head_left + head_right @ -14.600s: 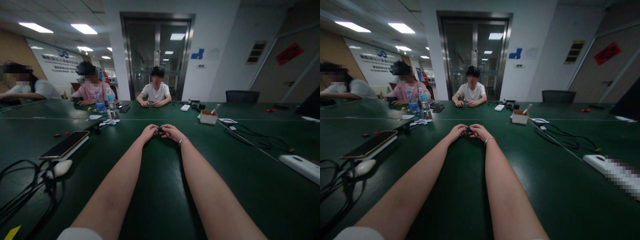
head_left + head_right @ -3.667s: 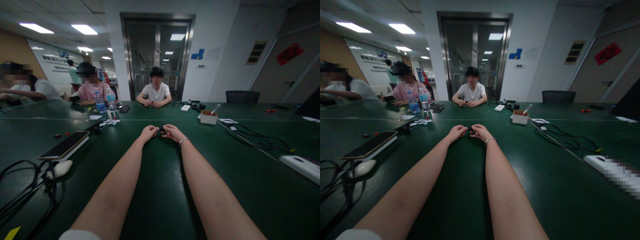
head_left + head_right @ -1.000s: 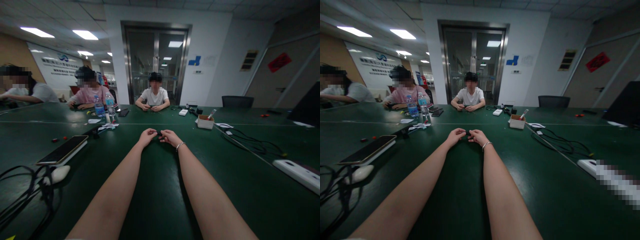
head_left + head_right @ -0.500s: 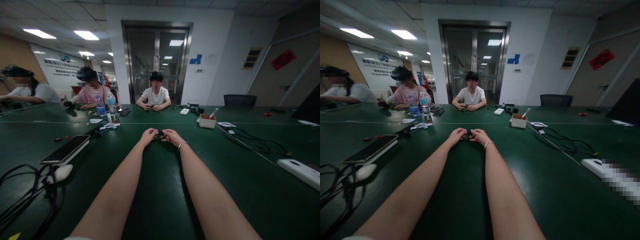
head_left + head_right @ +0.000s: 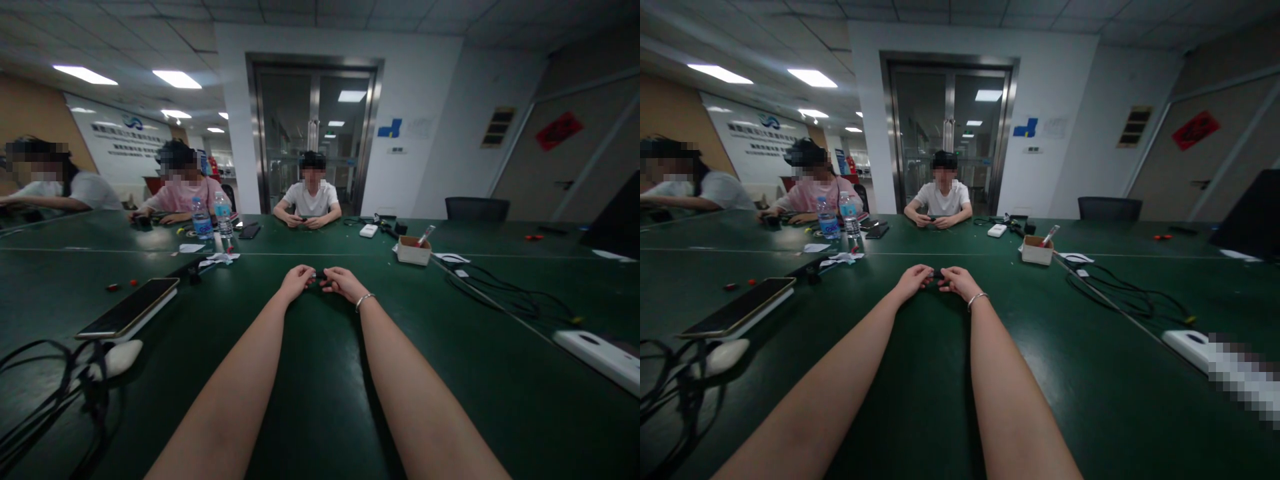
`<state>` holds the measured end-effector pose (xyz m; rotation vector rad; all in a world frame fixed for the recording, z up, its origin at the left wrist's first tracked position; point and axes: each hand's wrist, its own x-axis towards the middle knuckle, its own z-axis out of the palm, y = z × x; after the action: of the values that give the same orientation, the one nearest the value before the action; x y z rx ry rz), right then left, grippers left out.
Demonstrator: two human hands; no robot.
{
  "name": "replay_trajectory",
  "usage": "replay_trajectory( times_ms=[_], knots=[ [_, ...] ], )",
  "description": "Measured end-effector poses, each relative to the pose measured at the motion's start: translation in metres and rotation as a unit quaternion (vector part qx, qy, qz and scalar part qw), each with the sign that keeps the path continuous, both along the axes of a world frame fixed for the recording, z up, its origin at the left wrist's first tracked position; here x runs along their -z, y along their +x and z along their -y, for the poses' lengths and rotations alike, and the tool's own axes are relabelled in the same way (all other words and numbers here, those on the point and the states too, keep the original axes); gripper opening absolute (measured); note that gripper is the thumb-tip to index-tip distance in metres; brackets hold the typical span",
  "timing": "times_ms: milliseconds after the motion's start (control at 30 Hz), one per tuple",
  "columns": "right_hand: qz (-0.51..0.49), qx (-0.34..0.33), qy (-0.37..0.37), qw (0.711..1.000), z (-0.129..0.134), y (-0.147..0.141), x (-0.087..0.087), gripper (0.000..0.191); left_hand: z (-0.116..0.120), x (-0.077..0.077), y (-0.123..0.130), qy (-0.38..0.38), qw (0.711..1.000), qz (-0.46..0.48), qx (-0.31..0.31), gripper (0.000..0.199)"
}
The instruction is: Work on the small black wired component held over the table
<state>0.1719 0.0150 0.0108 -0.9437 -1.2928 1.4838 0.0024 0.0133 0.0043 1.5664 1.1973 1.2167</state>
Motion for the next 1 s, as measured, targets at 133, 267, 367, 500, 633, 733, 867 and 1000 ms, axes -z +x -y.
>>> replay_trajectory(
  times_ms=[133, 267, 367, 500, 633, 733, 867, 1000],
  knots=[
    [0.006, 0.005, 0.004, 1.0, 0.0, -0.001, 0.0, 0.008, -0.004, 0.002, 0.0, -0.012, 1.0, 0.008, 0.001, 0.029],
    [0.034, 0.002, 0.006, 0.999, 0.001, -0.003, -0.001, 0.007, -0.01, 0.007, 0.0, -0.02, 1.0, 0.005, 0.007, 0.034],
    [0.059, -0.002, 0.015, 0.998, 0.001, -0.005, -0.003, 0.009, -0.01, 0.01, -0.001, 0.001, 1.0, 0.002, 0.005, 0.03],
    [0.092, 0.006, 0.01, 0.996, 0.002, -0.01, -0.006, 0.013, -0.008, 0.009, -0.002, 0.015, 0.999, 0.024, -0.019, 0.028],
    [0.139, 0.01, -0.005, 0.99, -0.001, -0.018, -0.013, 0.018, -0.006, 0.006, -0.004, 0.02, 0.998, 0.035, -0.043, 0.027],
    [0.158, 0.001, -0.015, 0.987, -0.004, -0.02, -0.018, 0.019, -0.006, 0.006, -0.005, 0.022, 0.998, 0.036, -0.049, 0.027],
    [0.16, -0.026, -0.015, 0.987, -0.01, -0.015, -0.023, 0.021, -0.005, 0.005, -0.005, 0.019, 0.997, 0.052, -0.06, 0.025],
    [0.137, -0.013, -0.009, 0.99, -0.014, -0.007, -0.02, 0.023, 0.0, 0.001, -0.003, -0.008, 0.996, 0.077, -0.041, 0.023]
  ],
)
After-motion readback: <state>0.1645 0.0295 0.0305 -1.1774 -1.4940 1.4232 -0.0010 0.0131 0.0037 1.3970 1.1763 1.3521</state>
